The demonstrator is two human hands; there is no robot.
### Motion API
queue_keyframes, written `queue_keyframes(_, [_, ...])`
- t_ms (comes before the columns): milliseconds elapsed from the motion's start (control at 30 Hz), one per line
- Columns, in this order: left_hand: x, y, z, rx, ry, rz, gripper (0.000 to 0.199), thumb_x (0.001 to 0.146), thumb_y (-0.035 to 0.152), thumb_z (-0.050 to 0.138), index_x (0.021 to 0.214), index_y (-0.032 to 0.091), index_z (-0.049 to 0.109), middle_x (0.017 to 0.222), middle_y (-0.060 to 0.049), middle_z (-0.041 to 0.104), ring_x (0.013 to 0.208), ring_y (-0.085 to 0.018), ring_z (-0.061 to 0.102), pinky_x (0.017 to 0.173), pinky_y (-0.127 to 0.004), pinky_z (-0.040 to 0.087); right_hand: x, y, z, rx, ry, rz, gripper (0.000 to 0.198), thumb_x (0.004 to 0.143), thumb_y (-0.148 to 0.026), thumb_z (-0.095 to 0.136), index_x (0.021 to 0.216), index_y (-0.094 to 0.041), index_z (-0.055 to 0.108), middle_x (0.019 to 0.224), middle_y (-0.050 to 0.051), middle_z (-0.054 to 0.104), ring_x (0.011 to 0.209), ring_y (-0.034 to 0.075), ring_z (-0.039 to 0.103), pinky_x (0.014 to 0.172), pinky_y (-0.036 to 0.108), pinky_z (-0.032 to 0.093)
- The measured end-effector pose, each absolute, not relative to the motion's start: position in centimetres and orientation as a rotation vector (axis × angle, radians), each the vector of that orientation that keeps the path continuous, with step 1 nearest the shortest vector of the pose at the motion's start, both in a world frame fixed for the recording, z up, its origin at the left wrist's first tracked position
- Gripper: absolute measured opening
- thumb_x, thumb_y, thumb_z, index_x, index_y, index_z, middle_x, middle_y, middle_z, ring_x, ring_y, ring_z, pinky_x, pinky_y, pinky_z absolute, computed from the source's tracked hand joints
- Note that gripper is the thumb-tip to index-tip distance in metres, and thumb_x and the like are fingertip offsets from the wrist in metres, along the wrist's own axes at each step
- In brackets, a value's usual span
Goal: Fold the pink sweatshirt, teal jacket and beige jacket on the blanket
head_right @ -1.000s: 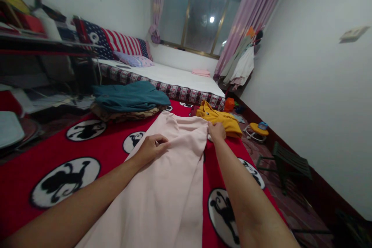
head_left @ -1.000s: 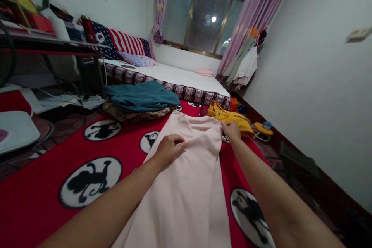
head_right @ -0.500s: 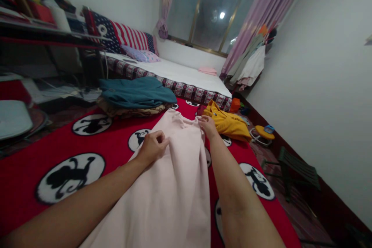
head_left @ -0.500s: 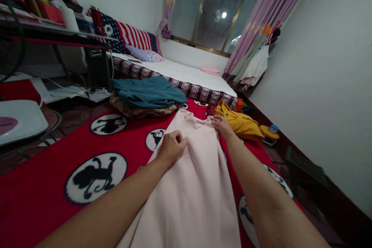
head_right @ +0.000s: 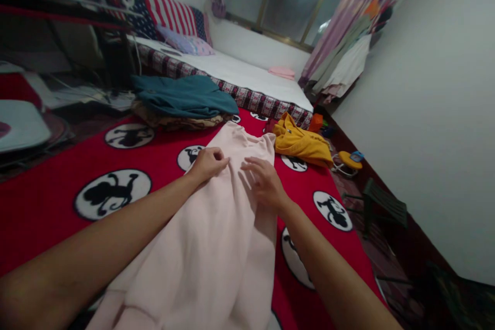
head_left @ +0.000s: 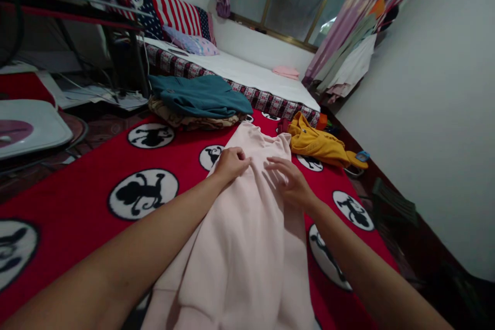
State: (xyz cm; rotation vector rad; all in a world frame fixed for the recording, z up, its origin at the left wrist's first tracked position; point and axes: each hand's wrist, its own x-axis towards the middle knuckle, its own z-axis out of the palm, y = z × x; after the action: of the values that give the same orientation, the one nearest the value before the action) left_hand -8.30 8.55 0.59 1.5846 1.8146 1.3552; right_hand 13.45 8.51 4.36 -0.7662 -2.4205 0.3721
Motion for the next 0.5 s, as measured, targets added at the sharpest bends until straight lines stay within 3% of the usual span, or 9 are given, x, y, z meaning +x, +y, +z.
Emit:
queue_keyframes(133, [-9.0, 8.8, 1.1, 1.642, 1.744, 1.294, 0.018, 0.068, 0.031, 0.067, 0.058, 0.017, 0.06, 0.056, 0.0, 0.06, 0.057, -0.014, 0.055, 0.056, -0.025, 0.037, 14.4, 2.8, 4.5, -0.772, -2.738, 0.312, 0.081, 0.06, 0.004, 0.043, 0.133, -0.029, 0.053, 0.151, 0.005, 0.041, 0.143, 0.027, 0.03, 0.113, 0.063, 0.018])
queue_keyframes(200, [-9.5, 9.0, 1.2, 1.664, 1.708, 1.286, 0.019, 0.066, 0.031, 0.069, 0.057, 0.017, 0.06, 0.056, 0.0, 0.061, 0.057, -0.014, 0.055, 0.056, -0.025, 0.038, 14.8, 1.7, 4.3, -0.807, -2.753, 0.299, 0.081, 0.064, 0.005, 0.041, 0.136, -0.029, 0.051, 0.153, 0.006, 0.037, 0.144, 0.028, 0.027, 0.112, 0.064, 0.019])
queue_keyframes(400, [-11.3, 9.3, 1.2, 1.714, 1.607, 1.343, 0.022, 0.061, 0.034, 0.074, 0.061, 0.016, 0.062, 0.062, -0.002, 0.064, 0.061, -0.015, 0.057, 0.056, -0.024, 0.04, 15.6, 0.9, 2.4, -0.87, -2.555, 0.35, 0.039, 0.091, -0.01, 0.042, 0.116, -0.028, 0.064, 0.134, 0.008, 0.059, 0.134, 0.024, 0.045, 0.11, 0.059, 0.029])
queue_keyframes(500, [-11.7, 9.1, 1.5, 1.831, 1.655, 1.172, 0.012, 0.061, 0.025, 0.073, 0.062, 0.016, 0.065, 0.063, -0.002, 0.065, 0.062, -0.015, 0.059, 0.058, -0.024, 0.04, 15.5, 0.2, 1.5, -0.88, -2.465, 0.385, 0.038, 0.09, -0.01, 0.042, 0.116, -0.028, 0.063, 0.128, 0.006, 0.064, 0.13, 0.023, 0.05, 0.111, 0.057, 0.029])
